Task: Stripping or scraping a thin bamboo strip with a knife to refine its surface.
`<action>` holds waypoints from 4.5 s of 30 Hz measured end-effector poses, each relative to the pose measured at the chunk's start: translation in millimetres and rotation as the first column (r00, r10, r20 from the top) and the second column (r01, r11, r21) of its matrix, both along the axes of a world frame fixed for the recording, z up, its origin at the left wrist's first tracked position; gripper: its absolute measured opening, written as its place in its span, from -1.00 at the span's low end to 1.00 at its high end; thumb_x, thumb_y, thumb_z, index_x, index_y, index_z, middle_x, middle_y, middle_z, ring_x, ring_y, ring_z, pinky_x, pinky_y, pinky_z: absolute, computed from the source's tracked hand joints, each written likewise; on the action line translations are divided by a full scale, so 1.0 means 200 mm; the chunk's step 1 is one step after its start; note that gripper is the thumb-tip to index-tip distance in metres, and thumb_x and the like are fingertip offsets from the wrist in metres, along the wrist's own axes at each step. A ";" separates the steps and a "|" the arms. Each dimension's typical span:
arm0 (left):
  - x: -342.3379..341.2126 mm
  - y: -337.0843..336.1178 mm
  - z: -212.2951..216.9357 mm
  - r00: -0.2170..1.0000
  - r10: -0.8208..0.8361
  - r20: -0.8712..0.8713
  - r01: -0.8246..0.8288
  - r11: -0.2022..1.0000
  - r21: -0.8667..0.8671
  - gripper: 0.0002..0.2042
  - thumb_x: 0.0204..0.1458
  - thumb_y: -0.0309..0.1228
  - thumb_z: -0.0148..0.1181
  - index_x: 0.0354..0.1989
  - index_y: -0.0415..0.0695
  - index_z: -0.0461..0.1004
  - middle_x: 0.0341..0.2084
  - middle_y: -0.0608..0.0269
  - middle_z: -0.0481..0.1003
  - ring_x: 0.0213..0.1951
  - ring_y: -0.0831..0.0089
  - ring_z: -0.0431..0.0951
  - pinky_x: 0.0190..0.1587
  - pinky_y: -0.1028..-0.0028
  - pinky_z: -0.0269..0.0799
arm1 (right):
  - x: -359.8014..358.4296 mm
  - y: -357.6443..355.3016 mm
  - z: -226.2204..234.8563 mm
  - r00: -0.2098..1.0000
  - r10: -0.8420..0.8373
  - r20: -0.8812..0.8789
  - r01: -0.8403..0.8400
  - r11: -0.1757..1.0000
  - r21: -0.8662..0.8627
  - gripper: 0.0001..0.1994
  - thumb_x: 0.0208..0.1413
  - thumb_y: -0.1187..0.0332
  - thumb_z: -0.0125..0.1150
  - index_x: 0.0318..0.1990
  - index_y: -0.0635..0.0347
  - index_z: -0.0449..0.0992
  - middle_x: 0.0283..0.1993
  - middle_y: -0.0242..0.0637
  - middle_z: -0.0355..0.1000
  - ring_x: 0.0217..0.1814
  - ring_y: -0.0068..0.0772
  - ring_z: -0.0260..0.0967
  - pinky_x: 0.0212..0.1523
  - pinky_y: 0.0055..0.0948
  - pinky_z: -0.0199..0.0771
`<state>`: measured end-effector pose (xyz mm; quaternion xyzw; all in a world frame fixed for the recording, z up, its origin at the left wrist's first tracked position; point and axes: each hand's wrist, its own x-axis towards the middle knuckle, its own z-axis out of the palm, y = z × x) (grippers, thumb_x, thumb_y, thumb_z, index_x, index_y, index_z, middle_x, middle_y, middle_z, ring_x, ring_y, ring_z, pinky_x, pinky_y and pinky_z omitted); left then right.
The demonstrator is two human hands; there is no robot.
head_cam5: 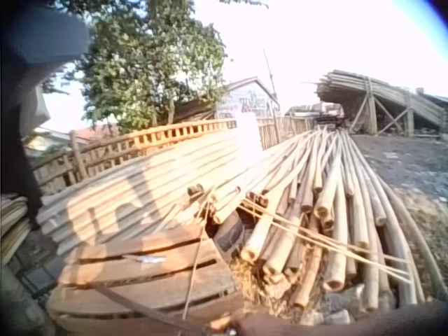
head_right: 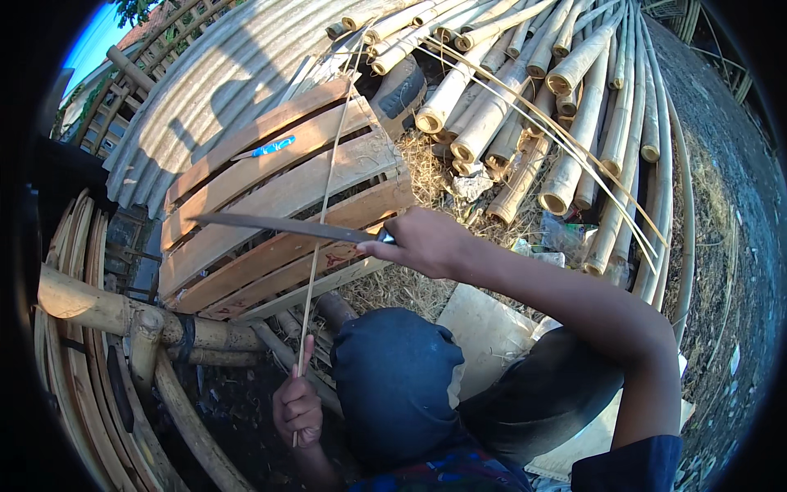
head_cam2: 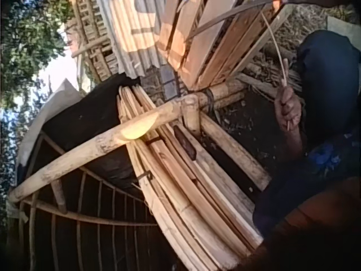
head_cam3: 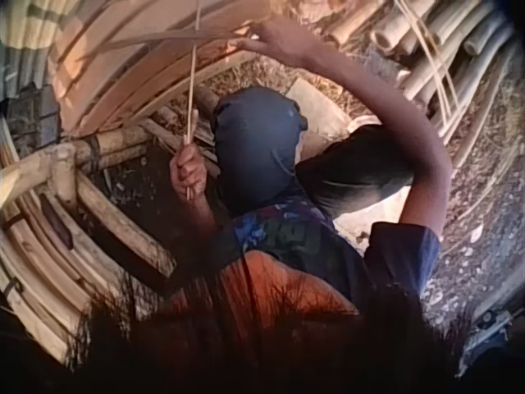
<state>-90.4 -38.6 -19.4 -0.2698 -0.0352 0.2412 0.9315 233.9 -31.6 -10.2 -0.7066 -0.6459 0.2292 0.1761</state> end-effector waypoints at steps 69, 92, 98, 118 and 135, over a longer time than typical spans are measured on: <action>0.09 -0.02 -0.10 0.957 0.063 0.283 -0.023 0.990 -0.142 -0.83 0.28 -0.41 -0.27 -0.07 0.00 -0.09 -0.74 0.42 0.06 -0.78 0.74 -0.01 -0.71 0.65 -0.05 | -0.09 0.06 -0.01 0.936 0.288 0.200 -0.306 0.950 0.066 -0.33 0.17 -0.24 -0.14 -0.41 0.31 0.52 -0.56 0.00 0.40 -0.44 0.05 0.44 -0.32 -0.07 0.47; 0.10 -0.03 -0.03 0.979 0.110 0.170 -0.083 0.984 -0.160 -0.47 0.29 -0.49 -0.39 0.42 0.03 -0.27 -0.70 0.38 0.03 -0.83 0.76 -0.04 -0.85 0.70 -0.08 | -0.15 0.11 0.10 0.956 0.285 0.075 -0.284 0.958 -0.028 -0.33 0.13 -0.27 -0.12 -0.37 0.30 0.53 -0.56 0.06 0.42 -0.37 0.08 0.47 -0.28 -0.05 0.46; 0.11 -0.02 -0.01 0.972 0.125 0.197 -0.093 0.982 -0.166 -0.52 0.34 -0.38 -0.42 0.42 0.07 -0.26 -0.72 0.39 0.01 -0.83 0.79 -0.08 -0.88 0.72 -0.08 | -0.25 0.06 0.12 0.960 0.215 0.177 -0.215 0.976 -0.024 -0.34 0.12 -0.27 -0.11 -0.35 0.28 0.50 -0.57 -0.01 0.42 -0.40 0.03 0.47 -0.32 -0.07 0.47; 0.08 -0.10 -0.01 0.978 0.078 0.195 -0.028 0.969 -0.246 -0.47 0.27 -0.52 -0.37 0.42 0.08 -0.20 -0.74 0.41 0.03 -0.83 0.78 -0.04 -0.85 0.70 -0.14 | -0.12 0.09 0.07 0.902 0.241 0.358 -0.277 0.960 0.051 -0.30 0.10 -0.33 -0.16 -0.40 0.24 0.53 -0.65 -0.07 0.39 -0.50 -0.01 0.46 -0.39 -0.10 0.48; 0.11 -0.04 0.17 0.561 0.244 -0.791 0.493 0.669 0.556 -0.52 0.33 -0.37 -0.38 0.40 -0.07 -0.19 -0.75 0.47 -0.06 -0.82 0.74 -0.13 -0.82 0.66 -0.20 | -0.07 0.03 0.08 0.968 0.161 0.193 -0.161 0.987 -0.018 -0.31 0.11 -0.33 -0.18 -0.41 0.22 0.51 -0.63 -0.07 0.39 -0.48 0.00 0.45 -0.37 -0.08 0.47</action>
